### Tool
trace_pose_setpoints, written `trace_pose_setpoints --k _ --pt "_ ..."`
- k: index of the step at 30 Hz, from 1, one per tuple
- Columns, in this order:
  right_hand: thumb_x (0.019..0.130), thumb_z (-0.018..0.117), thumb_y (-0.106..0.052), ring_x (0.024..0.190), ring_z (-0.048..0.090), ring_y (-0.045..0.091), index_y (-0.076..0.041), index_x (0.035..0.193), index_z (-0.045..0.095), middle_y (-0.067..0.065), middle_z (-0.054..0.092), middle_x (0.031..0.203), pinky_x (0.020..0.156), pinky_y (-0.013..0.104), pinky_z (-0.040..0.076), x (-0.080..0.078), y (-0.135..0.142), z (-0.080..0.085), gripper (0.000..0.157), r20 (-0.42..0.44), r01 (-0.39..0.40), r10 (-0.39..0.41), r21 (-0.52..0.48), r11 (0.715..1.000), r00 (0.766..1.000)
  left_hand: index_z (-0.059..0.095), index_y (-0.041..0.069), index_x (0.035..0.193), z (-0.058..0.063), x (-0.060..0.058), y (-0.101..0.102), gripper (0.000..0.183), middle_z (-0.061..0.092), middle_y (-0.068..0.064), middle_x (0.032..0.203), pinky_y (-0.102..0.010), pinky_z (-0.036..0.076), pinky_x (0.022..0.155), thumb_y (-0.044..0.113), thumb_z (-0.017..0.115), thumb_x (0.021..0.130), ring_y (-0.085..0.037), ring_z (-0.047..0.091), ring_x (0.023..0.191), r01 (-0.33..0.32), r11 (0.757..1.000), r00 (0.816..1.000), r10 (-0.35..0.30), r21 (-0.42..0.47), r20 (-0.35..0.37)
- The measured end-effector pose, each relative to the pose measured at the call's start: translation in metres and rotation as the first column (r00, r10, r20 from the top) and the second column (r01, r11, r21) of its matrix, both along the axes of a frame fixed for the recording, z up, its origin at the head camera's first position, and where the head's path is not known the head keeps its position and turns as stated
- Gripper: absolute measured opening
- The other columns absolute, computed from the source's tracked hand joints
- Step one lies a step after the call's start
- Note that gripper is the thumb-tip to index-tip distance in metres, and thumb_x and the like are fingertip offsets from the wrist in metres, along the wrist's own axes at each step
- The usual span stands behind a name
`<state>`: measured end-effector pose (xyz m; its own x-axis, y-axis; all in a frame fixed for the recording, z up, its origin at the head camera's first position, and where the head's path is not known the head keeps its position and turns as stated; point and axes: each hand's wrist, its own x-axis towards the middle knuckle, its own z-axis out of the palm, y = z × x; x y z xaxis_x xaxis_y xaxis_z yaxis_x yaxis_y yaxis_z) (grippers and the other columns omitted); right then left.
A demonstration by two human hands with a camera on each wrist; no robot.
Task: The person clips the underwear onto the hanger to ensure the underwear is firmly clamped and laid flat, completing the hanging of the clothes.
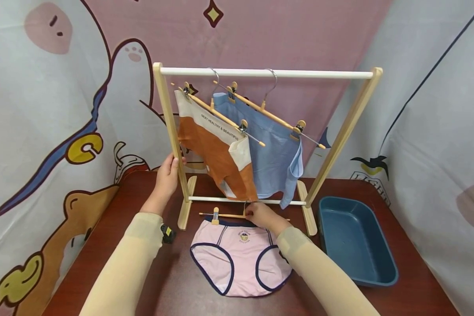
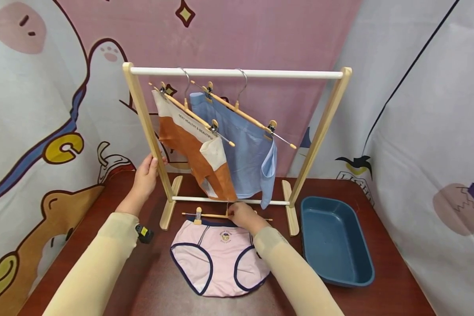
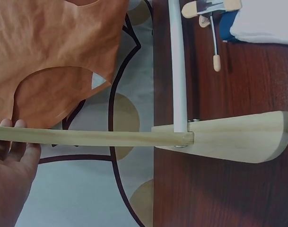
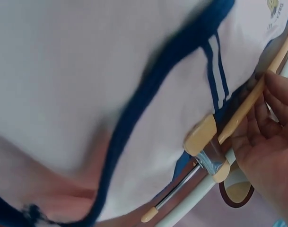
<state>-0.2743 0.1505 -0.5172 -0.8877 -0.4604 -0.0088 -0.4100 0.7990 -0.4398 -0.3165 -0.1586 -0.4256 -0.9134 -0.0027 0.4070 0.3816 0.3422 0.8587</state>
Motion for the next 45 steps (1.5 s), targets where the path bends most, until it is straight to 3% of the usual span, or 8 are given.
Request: trace_pose_setpoints --k 18,24,29,31,33,36,41,45 --pt "0.085 0.07 -0.015 0.076 0.059 0.016 -0.013 0.082 0.068 -0.002 0.063 0.077 0.07 0.034 0.049 0.004 -0.01 -0.006 0.005 -0.053 0.131 -0.128 0.063 0.989 0.99 0.045 0.001 0.137 0.001 0.004 -0.002 0.044 0.058 -0.026 0.123 -0.049 0.043 0.098 0.027 0.035 0.103 -0.037 0.055 0.116 -0.031 0.999 0.999 0.03 0.023 0.036" --pt "0.084 0.071 -0.019 0.072 0.057 0.016 -0.016 0.084 0.062 -0.002 0.06 0.079 0.062 0.034 0.047 0.007 -0.012 -0.003 0.01 -0.057 0.195 -0.189 0.109 0.975 0.98 0.041 0.008 0.141 -0.001 0.012 0.003 0.043 0.049 -0.019 0.134 -0.045 0.044 0.097 0.022 0.044 0.101 -0.033 0.052 0.118 -0.176 0.984 0.983 0.174 0.038 0.054" --pt "0.079 0.073 -0.014 0.067 0.055 0.019 -0.012 0.08 0.058 -0.002 0.054 0.072 0.054 0.034 0.043 0.015 -0.014 -0.003 0.015 -0.216 0.164 -0.147 0.066 0.984 0.965 0.046 -0.001 0.12 -0.019 0.03 0.013 0.03 0.047 -0.017 0.109 -0.02 0.045 0.075 0.006 0.056 0.092 -0.019 0.051 0.093 -0.313 0.944 0.947 0.319 0.109 -0.045" --pt "0.076 0.073 -0.009 0.064 0.054 0.02 -0.01 0.075 0.058 -0.002 0.051 0.068 0.052 0.034 0.041 0.018 -0.017 -0.004 0.015 -0.308 0.113 -0.097 0.035 0.993 0.946 0.05 -0.003 0.108 -0.03 0.04 0.019 0.023 0.048 -0.015 0.097 -0.017 0.041 0.067 0.002 0.059 0.087 -0.017 0.049 0.083 -0.31 0.95 0.948 0.312 0.042 -0.053" --pt "0.075 0.07 -0.008 0.064 0.051 0.018 -0.011 0.073 0.057 -0.003 0.049 0.068 0.053 0.032 0.04 0.02 -0.022 -0.004 0.014 -0.349 0.081 -0.066 0.027 0.996 0.935 0.054 -0.002 0.099 -0.042 0.05 0.025 0.017 0.052 -0.014 0.088 -0.019 0.04 0.065 0.002 0.061 0.084 -0.018 0.05 0.077 -0.265 0.959 0.964 0.264 -0.101 -0.024" --pt "0.08 0.067 -0.013 0.071 0.052 0.016 -0.014 0.08 0.061 -0.004 0.053 0.073 0.062 0.032 0.044 0.021 -0.035 -0.001 0.006 -0.268 0.093 -0.08 0.034 0.995 0.96 0.062 0.003 0.093 -0.061 0.064 0.035 0.012 0.057 -0.009 0.079 -0.028 0.041 0.065 0.009 0.066 0.083 -0.02 0.053 0.072 -0.146 0.925 0.975 0.195 -0.351 0.109" --pt "0.09 0.06 -0.024 0.093 0.059 0.02 -0.013 0.104 0.067 0.0 0.065 0.094 0.085 0.04 0.046 0.015 -0.064 0.004 0.019 -0.05 0.169 -0.167 0.026 0.985 0.985 0.069 0.004 0.094 -0.086 0.076 0.048 0.02 0.066 -0.008 0.083 -0.039 0.049 0.068 0.021 0.067 0.085 -0.023 0.061 0.077 -0.015 0.812 0.924 0.235 -0.583 0.303" --pt "0.094 0.058 -0.028 0.1 0.062 0.026 -0.011 0.107 0.07 0.004 0.069 0.104 0.088 0.048 0.044 0.009 -0.081 0.003 0.025 -0.017 0.224 -0.224 0.007 0.974 0.974 0.07 0.003 0.091 -0.096 0.077 0.057 0.022 0.069 -0.012 0.089 -0.044 0.05 0.072 0.024 0.066 0.085 -0.029 0.065 0.083 -0.007 0.805 0.902 0.261 -0.593 0.344"
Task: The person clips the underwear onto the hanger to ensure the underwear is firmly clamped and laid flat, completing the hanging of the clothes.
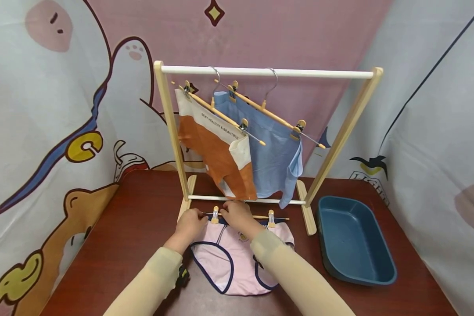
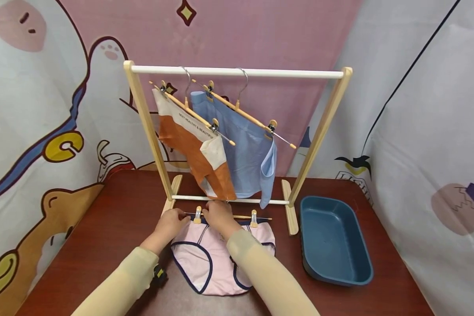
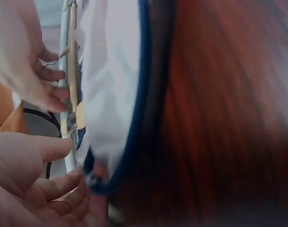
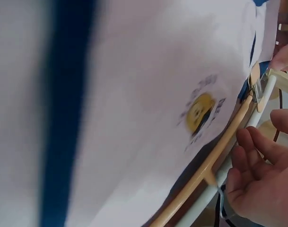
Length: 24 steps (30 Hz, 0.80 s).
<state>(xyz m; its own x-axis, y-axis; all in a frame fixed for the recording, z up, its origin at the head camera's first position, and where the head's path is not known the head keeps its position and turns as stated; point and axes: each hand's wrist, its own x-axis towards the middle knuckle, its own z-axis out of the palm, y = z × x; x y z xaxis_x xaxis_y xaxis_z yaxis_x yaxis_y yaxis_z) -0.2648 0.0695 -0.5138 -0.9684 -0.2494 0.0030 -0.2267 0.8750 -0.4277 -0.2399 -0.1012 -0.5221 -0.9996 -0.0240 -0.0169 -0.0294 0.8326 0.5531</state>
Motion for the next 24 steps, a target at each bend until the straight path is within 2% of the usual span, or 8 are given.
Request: trace_pose_setpoints --k 3,6,8,11,14,17,20,24 --pt "0.094 0.057 -0.033 0.093 0.063 0.026 -0.013 0.093 0.072 0.001 0.07 0.093 0.084 0.049 0.044 -0.004 -0.012 -0.002 0.026 -0.005 0.042 -0.042 0.026 0.999 0.999 0.068 0.005 0.086 -0.005 -0.002 0.003 0.019 0.069 -0.011 0.086 -0.042 0.05 0.071 0.023 0.067 0.083 -0.028 0.064 0.08 -0.008 1.0 1.0 0.008 0.018 0.009" --pt "0.092 0.059 -0.037 0.084 0.062 0.025 -0.014 0.077 0.066 0.0 0.065 0.079 0.08 0.048 0.044 -0.006 -0.022 -0.002 0.028 0.029 0.074 -0.076 0.056 0.996 0.997 0.066 0.007 0.084 -0.008 -0.004 0.003 0.015 0.066 -0.007 0.081 -0.038 0.048 0.068 0.02 0.069 0.081 -0.024 0.061 0.076 -0.014 0.999 0.999 0.012 0.041 0.033" --pt "0.09 0.061 -0.036 0.083 0.061 0.026 -0.014 0.073 0.06 0.001 0.062 0.076 0.079 0.048 0.044 -0.007 -0.027 -0.002 0.028 0.053 0.088 -0.092 0.069 0.994 0.994 0.066 0.007 0.084 -0.009 -0.006 0.002 0.013 0.064 -0.005 0.077 -0.035 0.045 0.065 0.018 0.071 0.079 -0.021 0.059 0.072 -0.011 0.997 0.999 0.007 0.071 0.048" --pt "0.089 0.064 -0.033 0.085 0.061 0.026 -0.015 0.075 0.056 0.001 0.06 0.077 0.079 0.046 0.043 -0.008 -0.031 -0.003 0.024 0.068 0.113 -0.117 0.058 0.992 0.991 0.066 0.006 0.084 -0.009 -0.008 0.0 0.013 0.06 -0.003 0.072 -0.03 0.042 0.062 0.016 0.072 0.077 -0.018 0.055 0.069 -0.004 0.99 0.997 -0.006 0.14 0.071" --pt "0.089 0.064 -0.028 0.08 0.059 0.023 -0.013 0.078 0.054 0.002 0.059 0.076 0.074 0.042 0.042 -0.01 -0.03 -0.004 0.021 0.082 0.133 -0.13 -0.03 0.991 0.988 0.066 0.003 0.083 -0.007 -0.008 -0.003 0.014 0.059 -0.004 0.072 -0.027 0.04 0.061 0.011 0.073 0.075 -0.018 0.053 0.068 -0.011 0.972 0.996 -0.01 0.235 0.09" --pt "0.088 0.065 -0.022 0.072 0.055 0.019 -0.009 0.081 0.054 0.004 0.058 0.075 0.068 0.035 0.041 -0.012 -0.027 -0.004 0.018 0.108 0.126 -0.109 -0.173 0.977 0.988 0.067 -0.001 0.086 -0.007 -0.008 -0.006 0.015 0.061 -0.007 0.075 -0.026 0.041 0.061 0.007 0.072 0.074 -0.019 0.054 0.071 -0.027 0.948 0.993 -0.011 0.318 0.118" --pt "0.087 0.066 -0.018 0.072 0.055 0.017 -0.004 0.091 0.058 0.007 0.061 0.08 0.065 0.029 0.045 -0.014 -0.021 -0.003 0.017 0.169 0.122 -0.072 -0.307 0.944 0.983 0.069 -0.003 0.093 -0.008 -0.01 -0.009 0.02 0.064 -0.01 0.084 -0.026 0.044 0.064 0.007 0.071 0.075 -0.02 0.056 0.078 -0.041 0.933 0.987 -0.018 0.357 0.159" --pt "0.088 0.066 -0.018 0.079 0.061 0.018 0.0 0.112 0.063 0.012 0.066 0.091 0.069 0.027 0.049 -0.017 -0.014 0.0 0.03 0.27 0.153 -0.042 -0.407 0.9 0.962 0.071 -0.002 0.097 -0.009 -0.011 -0.01 0.025 0.066 -0.015 0.098 -0.029 0.047 0.07 0.015 0.071 0.079 -0.024 0.058 0.088 -0.056 0.929 0.98 -0.019 0.366 0.198"
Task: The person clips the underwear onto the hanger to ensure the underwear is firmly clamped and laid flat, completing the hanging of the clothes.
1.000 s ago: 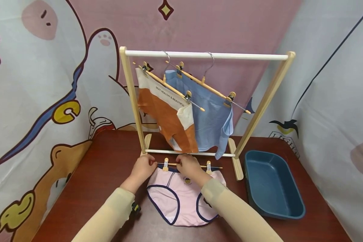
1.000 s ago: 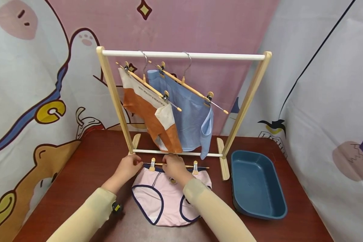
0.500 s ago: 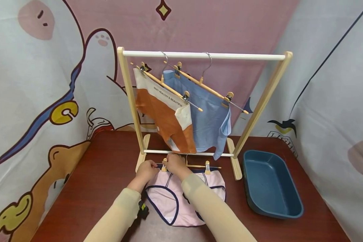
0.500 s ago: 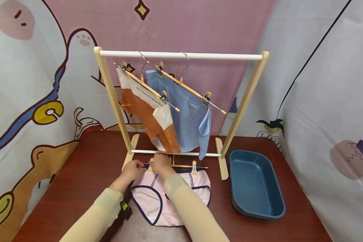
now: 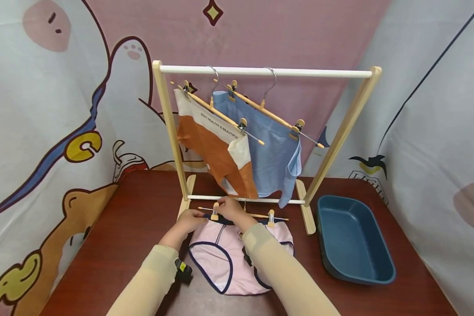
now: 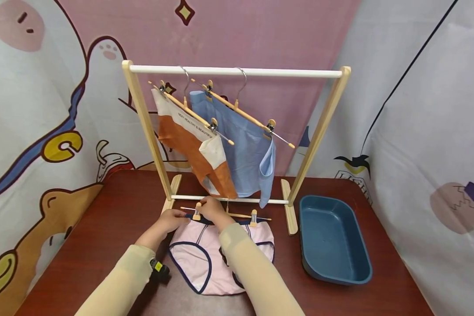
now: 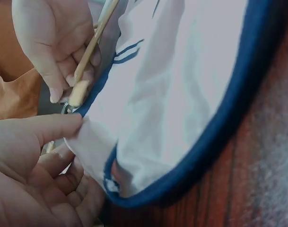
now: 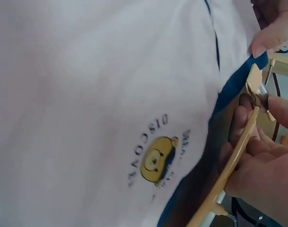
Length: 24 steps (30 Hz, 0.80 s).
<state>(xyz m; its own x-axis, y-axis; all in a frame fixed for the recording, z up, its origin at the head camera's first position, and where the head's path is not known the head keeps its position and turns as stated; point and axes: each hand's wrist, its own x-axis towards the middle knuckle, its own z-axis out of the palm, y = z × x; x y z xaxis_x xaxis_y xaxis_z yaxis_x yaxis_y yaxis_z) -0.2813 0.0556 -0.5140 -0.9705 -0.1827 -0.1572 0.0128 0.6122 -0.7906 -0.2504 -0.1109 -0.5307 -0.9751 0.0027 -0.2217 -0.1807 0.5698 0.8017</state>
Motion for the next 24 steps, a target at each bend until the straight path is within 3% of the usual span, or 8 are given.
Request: trace_pose_setpoints --k 5,10,19,24 --pt "0.09 0.063 -0.02 0.082 0.063 0.022 0.003 0.111 0.065 0.013 0.067 0.095 0.076 0.032 0.051 -0.003 0.005 0.007 0.031 0.103 0.005 0.008 -0.123 0.992 0.995 0.07 -0.001 0.092 0.001 0.0 -0.001 0.025 0.064 -0.016 0.1 -0.029 0.045 0.068 0.023 0.066 0.085 -0.026 0.057 0.089 -0.002 1.0 1.0 0.002 0.021 -0.004" --pt "0.09 0.064 -0.021 0.084 0.063 0.024 0.003 0.106 0.064 0.007 0.065 0.091 0.085 0.04 0.05 -0.004 0.009 0.012 0.029 0.173 -0.012 0.047 -0.195 0.981 0.984 0.071 -0.002 0.093 -0.002 0.001 -0.004 0.021 0.066 -0.014 0.097 -0.026 0.042 0.067 0.017 0.066 0.086 -0.024 0.056 0.088 -0.014 0.998 0.999 0.015 0.053 -0.029" --pt "0.087 0.067 -0.021 0.097 0.064 0.03 0.001 0.107 0.068 0.01 0.068 0.104 0.091 0.04 0.049 -0.002 0.014 0.018 0.03 0.251 -0.051 0.098 -0.188 0.981 0.963 0.071 -0.002 0.089 -0.007 0.005 -0.005 0.015 0.066 -0.009 0.082 -0.024 0.042 0.06 0.011 0.071 0.081 -0.017 0.055 0.075 -0.021 0.994 0.995 0.031 0.105 -0.093" --pt "0.086 0.069 -0.021 0.102 0.064 0.026 0.001 0.112 0.066 0.013 0.067 0.111 0.095 0.037 0.047 -0.003 0.015 0.02 0.034 0.258 -0.018 0.081 -0.237 0.971 0.963 0.073 0.001 0.088 -0.005 0.008 -0.005 0.013 0.067 -0.006 0.078 -0.024 0.043 0.059 0.011 0.073 0.08 -0.015 0.056 0.071 -0.024 0.994 0.993 0.037 0.11 -0.112"
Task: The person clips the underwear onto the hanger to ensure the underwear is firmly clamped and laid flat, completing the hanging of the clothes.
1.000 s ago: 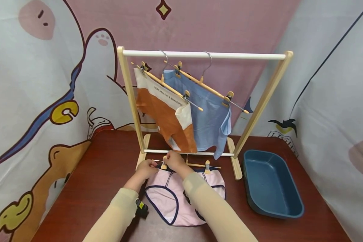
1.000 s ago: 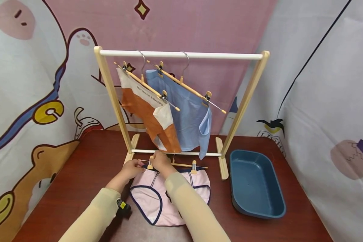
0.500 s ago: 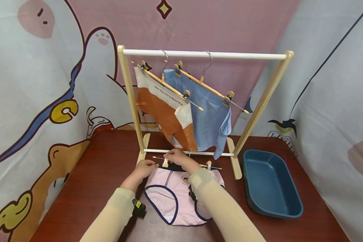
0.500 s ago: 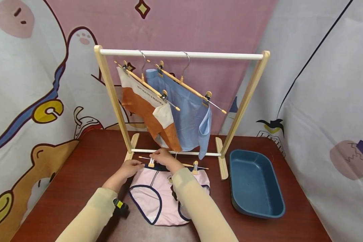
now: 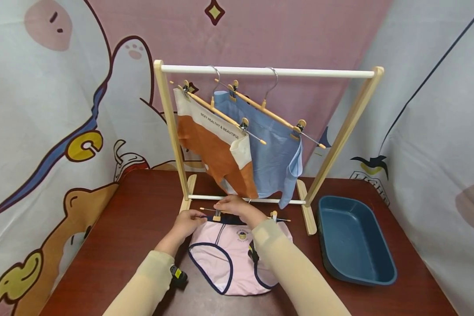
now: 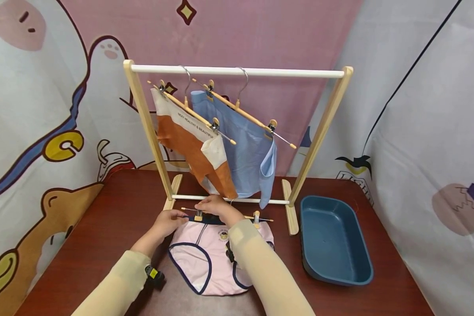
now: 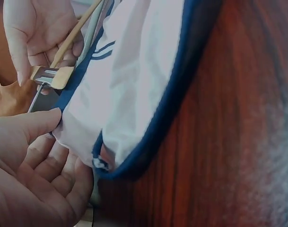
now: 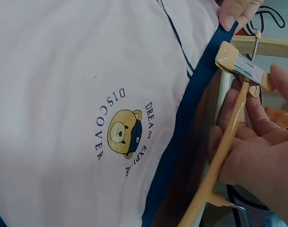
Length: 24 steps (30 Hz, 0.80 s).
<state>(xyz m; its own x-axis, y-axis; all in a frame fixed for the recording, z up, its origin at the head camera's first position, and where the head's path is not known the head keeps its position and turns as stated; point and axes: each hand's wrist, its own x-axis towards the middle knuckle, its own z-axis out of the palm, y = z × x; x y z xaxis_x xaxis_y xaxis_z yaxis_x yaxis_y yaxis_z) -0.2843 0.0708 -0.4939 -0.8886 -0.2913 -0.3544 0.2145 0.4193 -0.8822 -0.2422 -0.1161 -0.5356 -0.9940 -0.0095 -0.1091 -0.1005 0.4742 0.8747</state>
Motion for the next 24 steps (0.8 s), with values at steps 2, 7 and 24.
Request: trace_pose_setpoints --k 2,7,24 --pt "0.086 0.069 -0.023 0.102 0.063 0.023 0.0 0.113 0.065 0.011 0.067 0.112 0.096 0.036 0.046 0.0 0.002 0.001 0.035 -0.003 0.011 -0.011 -0.005 1.0 1.0 0.073 0.002 0.088 0.0 0.001 0.0 0.013 0.067 -0.006 0.076 -0.024 0.044 0.058 0.011 0.073 0.08 -0.014 0.056 0.07 0.005 1.0 1.0 -0.005 -0.009 -0.01" --pt "0.084 0.071 -0.023 0.096 0.06 0.017 -0.001 0.107 0.066 0.009 0.068 0.106 0.09 0.031 0.045 0.002 0.005 0.0 0.032 -0.048 0.045 -0.047 -0.035 0.998 0.998 0.073 0.002 0.087 0.001 0.002 0.001 0.011 0.067 -0.007 0.075 -0.024 0.043 0.058 0.009 0.073 0.08 -0.013 0.055 0.069 0.01 1.0 1.0 -0.01 -0.005 -0.028" --pt "0.08 0.074 -0.01 0.073 0.059 0.007 0.003 0.089 0.068 0.004 0.072 0.086 0.071 0.018 0.047 0.003 -0.003 -0.009 0.017 -0.159 0.133 -0.16 -0.17 0.977 0.974 0.073 0.002 0.087 0.0 0.003 0.006 0.008 0.069 -0.008 0.083 -0.027 0.048 0.068 0.006 0.072 0.08 -0.015 0.06 0.077 0.124 0.992 0.989 -0.123 0.012 -0.084"
